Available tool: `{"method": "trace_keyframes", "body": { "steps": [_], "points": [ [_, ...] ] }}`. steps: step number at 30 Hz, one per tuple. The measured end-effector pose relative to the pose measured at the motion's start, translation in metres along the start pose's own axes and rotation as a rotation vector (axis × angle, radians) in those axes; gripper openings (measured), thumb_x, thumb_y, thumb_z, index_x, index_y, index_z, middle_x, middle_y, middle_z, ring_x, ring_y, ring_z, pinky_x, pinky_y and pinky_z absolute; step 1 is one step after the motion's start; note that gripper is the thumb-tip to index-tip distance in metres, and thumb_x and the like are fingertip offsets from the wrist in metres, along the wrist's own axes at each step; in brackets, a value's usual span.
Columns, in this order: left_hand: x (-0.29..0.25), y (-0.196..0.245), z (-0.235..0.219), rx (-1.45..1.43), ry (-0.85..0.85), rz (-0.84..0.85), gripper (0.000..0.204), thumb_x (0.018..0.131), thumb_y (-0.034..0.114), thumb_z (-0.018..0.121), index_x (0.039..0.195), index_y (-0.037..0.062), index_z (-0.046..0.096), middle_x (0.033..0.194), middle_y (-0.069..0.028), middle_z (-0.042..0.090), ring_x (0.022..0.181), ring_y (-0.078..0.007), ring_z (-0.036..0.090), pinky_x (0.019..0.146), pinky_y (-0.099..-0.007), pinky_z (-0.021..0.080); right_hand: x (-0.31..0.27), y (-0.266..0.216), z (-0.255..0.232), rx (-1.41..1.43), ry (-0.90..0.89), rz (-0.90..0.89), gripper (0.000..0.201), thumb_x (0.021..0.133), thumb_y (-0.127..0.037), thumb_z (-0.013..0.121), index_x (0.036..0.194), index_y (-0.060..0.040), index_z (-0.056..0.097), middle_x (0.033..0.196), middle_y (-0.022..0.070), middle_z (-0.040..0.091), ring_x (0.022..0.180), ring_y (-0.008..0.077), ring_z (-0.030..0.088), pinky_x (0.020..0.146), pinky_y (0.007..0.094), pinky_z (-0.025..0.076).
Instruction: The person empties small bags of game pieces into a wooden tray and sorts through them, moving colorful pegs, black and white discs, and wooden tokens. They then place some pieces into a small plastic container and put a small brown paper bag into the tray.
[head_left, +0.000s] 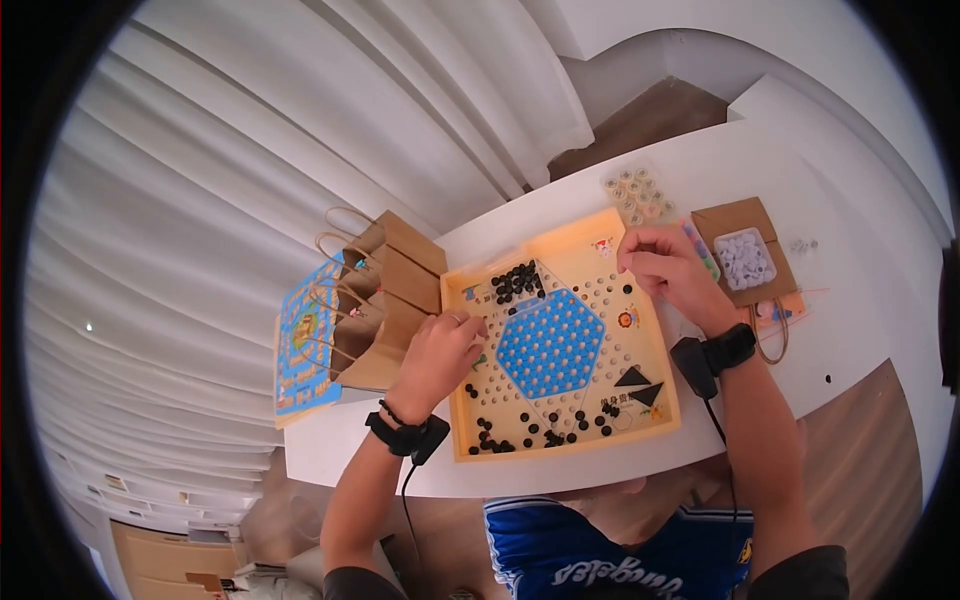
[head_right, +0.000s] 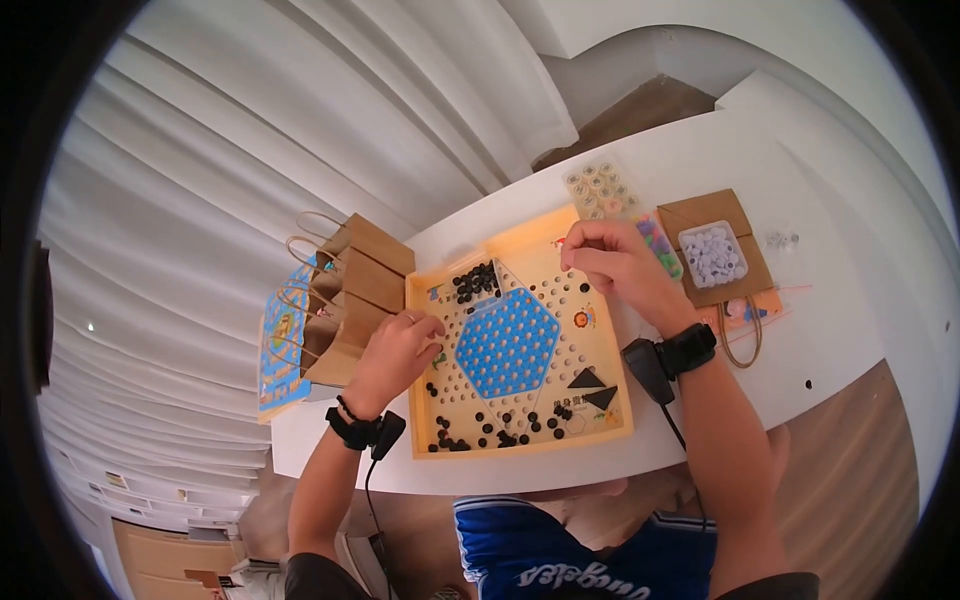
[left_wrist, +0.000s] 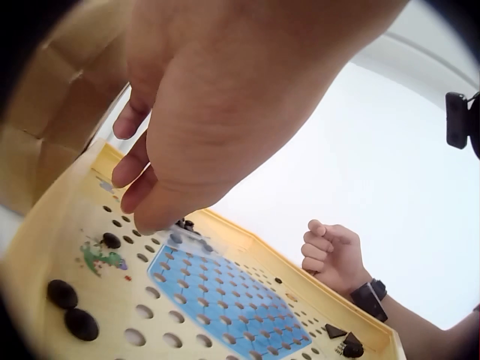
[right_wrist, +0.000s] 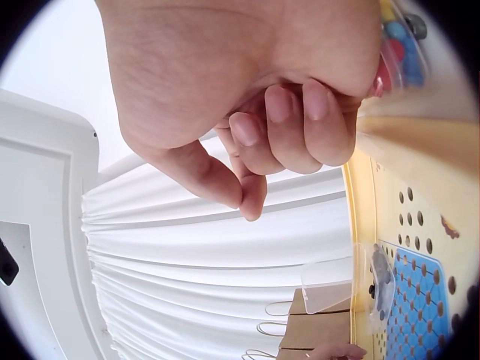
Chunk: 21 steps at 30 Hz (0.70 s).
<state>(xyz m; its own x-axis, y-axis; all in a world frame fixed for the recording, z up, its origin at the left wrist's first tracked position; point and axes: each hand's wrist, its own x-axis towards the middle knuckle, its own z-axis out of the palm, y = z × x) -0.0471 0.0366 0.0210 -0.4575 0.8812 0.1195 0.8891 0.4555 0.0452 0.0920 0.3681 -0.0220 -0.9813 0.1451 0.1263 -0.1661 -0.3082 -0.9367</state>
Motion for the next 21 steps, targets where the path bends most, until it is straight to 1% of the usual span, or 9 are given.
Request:
{"method": "trace_keyframes", "body": {
  "steps": [1,2,5,7,11,13,17,19,21],
  "points": [
    [-0.003,-0.002,0.000,0.047,-0.001,0.061,0.009,0.089,0.009,0.071,0.096,0.0044,0.069,0.092,-0.0123,0.070,0.083,-0.0328,0.068,0.078,-0.0414,0.055,0.000,-0.002,0.001,-0.002,-0.001,0.005,0.010,0.096,-0.009,0.064,0.088,-0.0042,0.065,0.066,-0.0088,0.044,0.054,0.0005,0.032,0.050,0.0227,0.020],
    [-0.005,-0.002,0.002,0.050,-0.002,0.060,0.009,0.089,0.009,0.071,0.096,0.0044,0.069,0.092,-0.0123,0.070,0.083,-0.0328,0.068,0.078,-0.0414,0.055,-0.001,-0.002,0.001,-0.005,-0.002,0.010,0.010,0.096,-0.009,0.064,0.087,-0.0040,0.065,0.066,-0.0087,0.044,0.054,0.0006,0.032,0.050,0.0227,0.020],
    [-0.005,-0.002,0.007,-0.017,-0.030,0.037,0.009,0.087,0.007,0.071,0.095,0.0043,0.068,0.089,-0.0115,0.069,0.083,-0.0325,0.068,0.082,-0.0410,0.053,-0.001,-0.001,0.000,-0.006,0.002,0.008,0.009,0.096,-0.008,0.064,0.088,-0.0037,0.064,0.065,-0.0086,0.043,0.053,0.0007,0.032,0.050,0.0229,0.021],
    [-0.002,-0.007,0.010,-0.118,-0.122,-0.033,0.009,0.085,0.006,0.072,0.092,0.0044,0.067,0.087,-0.0106,0.069,0.085,-0.0322,0.068,0.085,-0.0415,0.052,-0.001,0.000,-0.001,-0.001,0.002,0.007,0.009,0.096,-0.007,0.063,0.088,-0.0036,0.064,0.064,-0.0086,0.043,0.053,0.0007,0.032,0.050,0.0230,0.021],
    [-0.002,-0.007,0.005,-0.129,-0.194,-0.029,0.008,0.084,0.006,0.072,0.091,0.0049,0.067,0.085,-0.0102,0.069,0.085,-0.0321,0.068,0.085,-0.0415,0.050,0.000,0.001,-0.001,-0.001,0.001,0.000,0.009,0.096,-0.007,0.063,0.089,-0.0034,0.065,0.064,-0.0086,0.042,0.053,0.0008,0.032,0.050,0.0232,0.021],
    [-0.010,0.000,-0.002,-0.078,-0.216,0.010,0.006,0.084,0.006,0.072,0.088,0.0058,0.067,0.086,-0.0092,0.070,0.086,-0.0310,0.067,0.083,-0.0405,0.049,0.000,0.000,-0.001,0.001,-0.003,0.001,0.009,0.096,-0.008,0.063,0.089,-0.0035,0.065,0.064,-0.0086,0.042,0.053,0.0007,0.032,0.050,0.0231,0.021],
    [-0.029,0.009,-0.007,0.012,-0.223,0.049,0.007,0.083,0.006,0.072,0.087,0.0072,0.067,0.085,-0.0074,0.069,0.088,-0.0283,0.066,0.085,-0.0394,0.047,0.000,0.002,-0.002,0.007,-0.007,0.004,0.010,0.097,-0.009,0.064,0.089,-0.0038,0.065,0.066,-0.0082,0.045,0.054,0.0005,0.033,0.050,0.0225,0.022],
    [-0.036,0.011,-0.005,0.132,-0.163,0.096,0.007,0.084,0.008,0.073,0.087,0.0088,0.067,0.084,-0.0052,0.067,0.090,-0.0254,0.065,0.087,-0.0386,0.046,0.000,0.002,-0.001,-0.001,-0.007,0.006,0.010,0.097,-0.009,0.064,0.089,-0.0038,0.066,0.066,-0.0080,0.046,0.054,0.0004,0.034,0.050,0.0223,0.022],
    [-0.036,0.015,-0.003,0.187,-0.163,0.122,0.006,0.085,0.009,0.072,0.088,0.0092,0.067,0.084,-0.0047,0.067,0.090,-0.0246,0.065,0.087,-0.0384,0.046,0.000,0.000,0.000,-0.014,-0.010,0.003,0.010,0.098,-0.009,0.064,0.089,-0.0038,0.066,0.067,-0.0078,0.048,0.055,0.0002,0.034,0.050,0.0220,0.023]
  ]
}}
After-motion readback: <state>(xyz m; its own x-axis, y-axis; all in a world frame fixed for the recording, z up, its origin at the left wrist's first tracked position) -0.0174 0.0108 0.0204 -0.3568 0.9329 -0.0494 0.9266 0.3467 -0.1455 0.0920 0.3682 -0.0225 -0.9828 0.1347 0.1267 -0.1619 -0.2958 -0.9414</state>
